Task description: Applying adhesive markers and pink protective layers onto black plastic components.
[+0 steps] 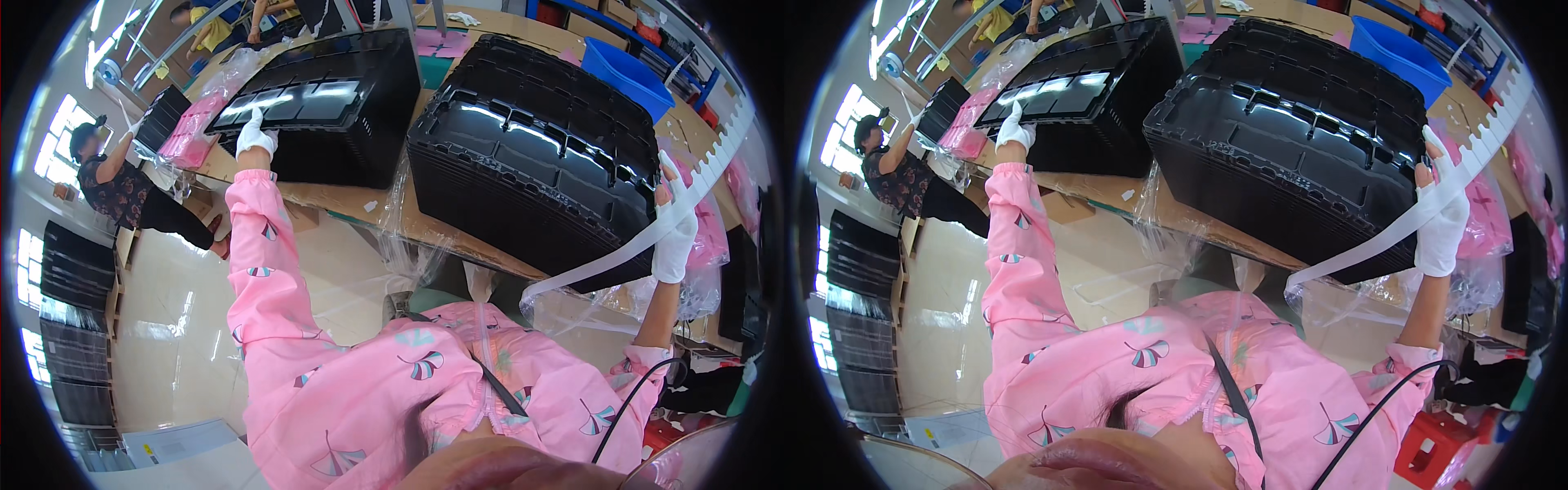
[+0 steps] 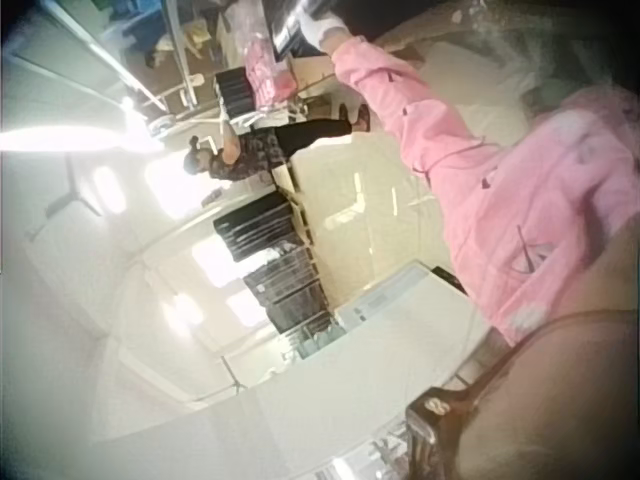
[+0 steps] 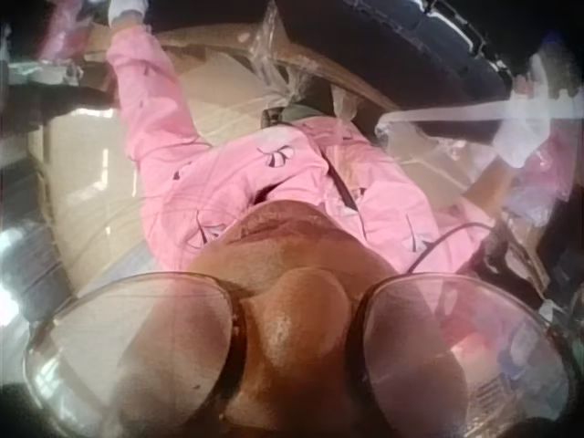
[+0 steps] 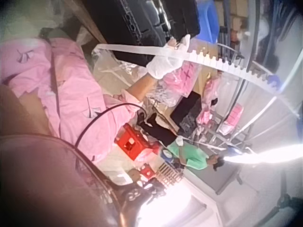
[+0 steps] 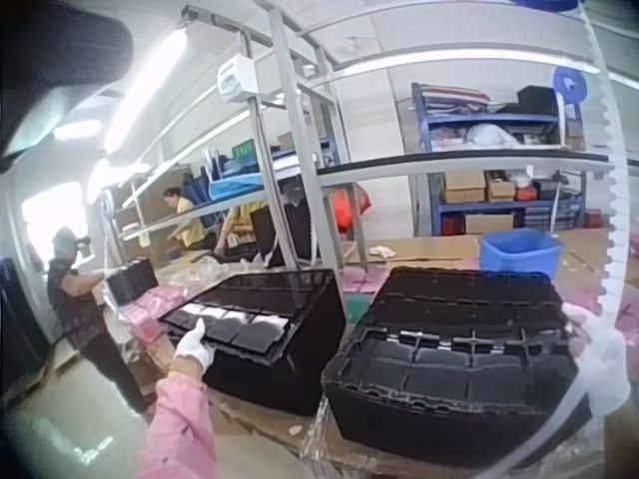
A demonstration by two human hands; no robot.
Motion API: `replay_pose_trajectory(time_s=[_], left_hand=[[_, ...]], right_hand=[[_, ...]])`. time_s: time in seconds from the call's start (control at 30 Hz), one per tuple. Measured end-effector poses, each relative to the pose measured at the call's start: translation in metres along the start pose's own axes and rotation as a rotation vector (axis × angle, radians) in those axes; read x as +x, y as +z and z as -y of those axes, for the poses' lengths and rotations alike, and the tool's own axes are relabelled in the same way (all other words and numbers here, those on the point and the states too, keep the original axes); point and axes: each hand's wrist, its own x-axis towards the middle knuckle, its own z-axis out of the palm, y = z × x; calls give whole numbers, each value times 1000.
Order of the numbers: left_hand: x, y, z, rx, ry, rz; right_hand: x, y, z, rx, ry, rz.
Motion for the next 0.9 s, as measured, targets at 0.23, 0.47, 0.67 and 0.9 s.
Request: replay_pose_trajectory(time_s=[0.23, 0.47, 0.67, 0.9], left_hand=[[-55, 9, -10, 136, 179, 112], [-140, 24, 10, 1036, 1305, -4], [-187, 54, 65, 1619, 1532, 725], [-152, 66, 85, 1625, 1517, 616]], right_hand=[[1, -4, -10, 26, 17, 48], [-1, -5, -12, 15, -11, 97], [0, -6, -13, 32, 108, 131], [-3, -1, -22, -44, -80, 154]])
